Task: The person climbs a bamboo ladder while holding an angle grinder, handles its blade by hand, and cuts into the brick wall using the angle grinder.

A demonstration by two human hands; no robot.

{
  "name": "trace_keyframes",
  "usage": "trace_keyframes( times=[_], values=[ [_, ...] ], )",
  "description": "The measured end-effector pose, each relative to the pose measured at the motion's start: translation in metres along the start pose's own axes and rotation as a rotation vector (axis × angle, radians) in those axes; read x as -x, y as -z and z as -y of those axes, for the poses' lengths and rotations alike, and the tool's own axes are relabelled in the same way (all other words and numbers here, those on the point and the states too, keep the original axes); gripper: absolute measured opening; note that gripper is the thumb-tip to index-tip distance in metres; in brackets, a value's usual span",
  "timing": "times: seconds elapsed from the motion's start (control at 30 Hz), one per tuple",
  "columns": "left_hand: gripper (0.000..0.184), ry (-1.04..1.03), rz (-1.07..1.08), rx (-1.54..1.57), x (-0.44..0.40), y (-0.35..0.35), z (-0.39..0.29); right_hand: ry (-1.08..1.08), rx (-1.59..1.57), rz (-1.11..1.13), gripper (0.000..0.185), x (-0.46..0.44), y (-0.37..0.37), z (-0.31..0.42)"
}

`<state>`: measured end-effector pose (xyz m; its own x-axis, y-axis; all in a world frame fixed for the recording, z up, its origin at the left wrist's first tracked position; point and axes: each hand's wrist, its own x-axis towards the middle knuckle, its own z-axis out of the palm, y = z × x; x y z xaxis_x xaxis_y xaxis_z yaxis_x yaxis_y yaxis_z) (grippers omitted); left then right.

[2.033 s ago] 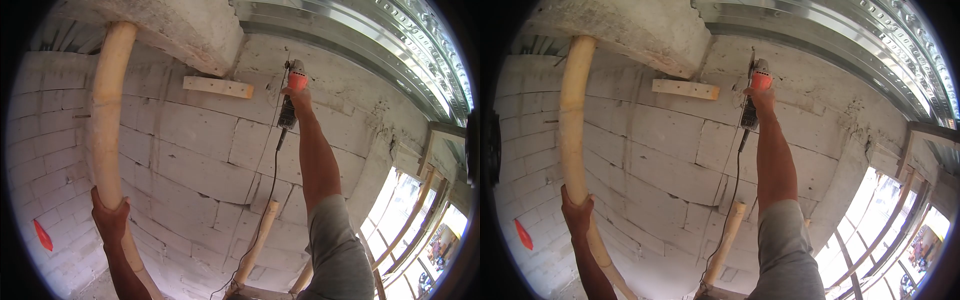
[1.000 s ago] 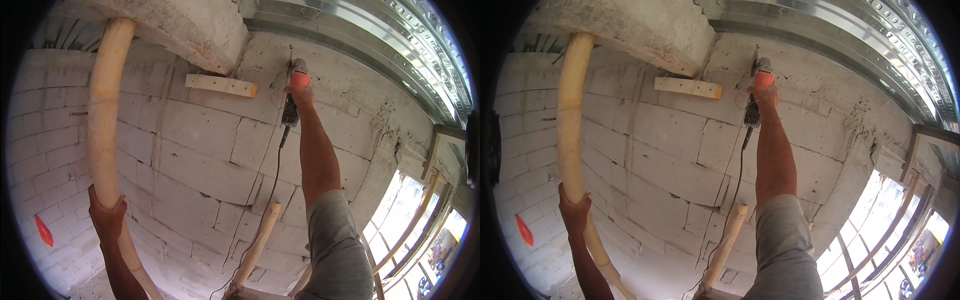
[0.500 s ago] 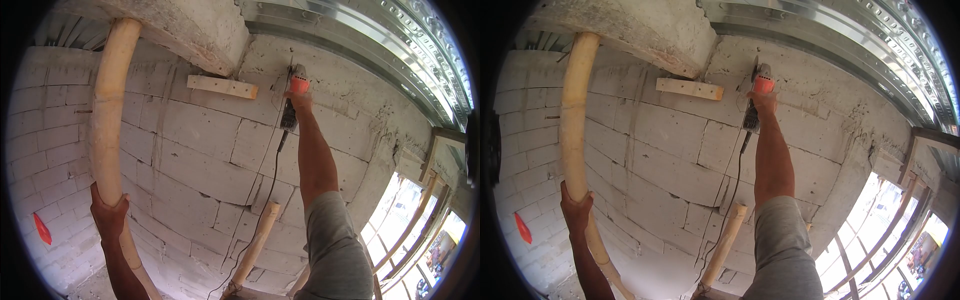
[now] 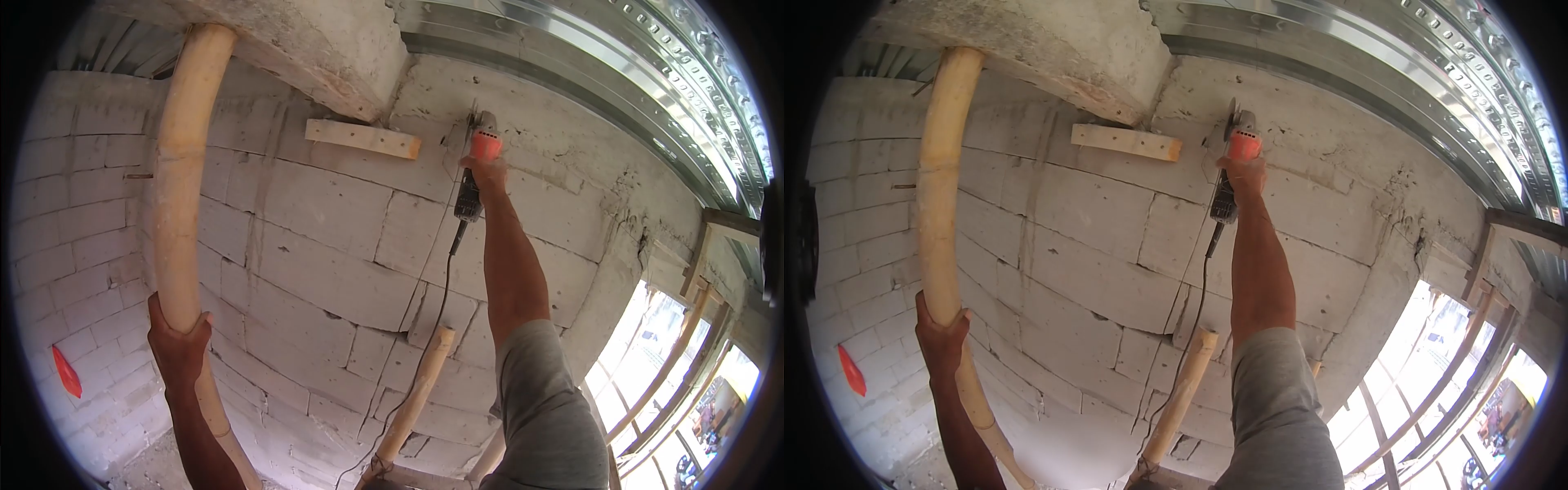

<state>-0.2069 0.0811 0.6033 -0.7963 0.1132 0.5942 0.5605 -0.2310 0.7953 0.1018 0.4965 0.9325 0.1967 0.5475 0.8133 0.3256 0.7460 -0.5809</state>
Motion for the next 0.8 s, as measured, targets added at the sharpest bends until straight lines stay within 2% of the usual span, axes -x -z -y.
trace_keyframes(
  times=[0.07,0.27,0.37,0.47,0.57,0.7,0.8],
  values=[
    [0.057,-0.008,-0.007,-0.011,0.000,0.000,0.000,0.003,-0.034,0.068,0.035,0.020,0.009,0.011],
    [0.058,-0.049,-0.012,-0.005,-0.002,-0.001,0.009,0.003,0.038,-0.015,0.029,0.033,0.003,-0.025],
    [0.058,-0.058,-0.012,-0.012,-0.002,0.000,0.008,-0.070,-0.012,0.131,0.063,0.039,0.013,-0.026],
    [0.053,-0.119,-0.044,-0.034,-0.002,-0.002,0.012,-0.030,-0.058,0.187,0.048,0.040,0.030,-0.006],
    [0.050,-0.125,-0.055,-0.042,-0.001,-0.003,0.012,0.023,-0.175,0.088,0.024,0.025,0.039,0.007],
    [0.051,-0.156,-0.069,-0.059,-0.001,-0.004,0.012,-0.002,-0.271,0.239,0.027,0.011,0.062,0.028],
    [0.059,-0.067,-0.032,-0.034,-0.002,-0.003,0.009,-0.068,-0.315,0.268,0.028,0.011,0.069,0.040]
  ],
)
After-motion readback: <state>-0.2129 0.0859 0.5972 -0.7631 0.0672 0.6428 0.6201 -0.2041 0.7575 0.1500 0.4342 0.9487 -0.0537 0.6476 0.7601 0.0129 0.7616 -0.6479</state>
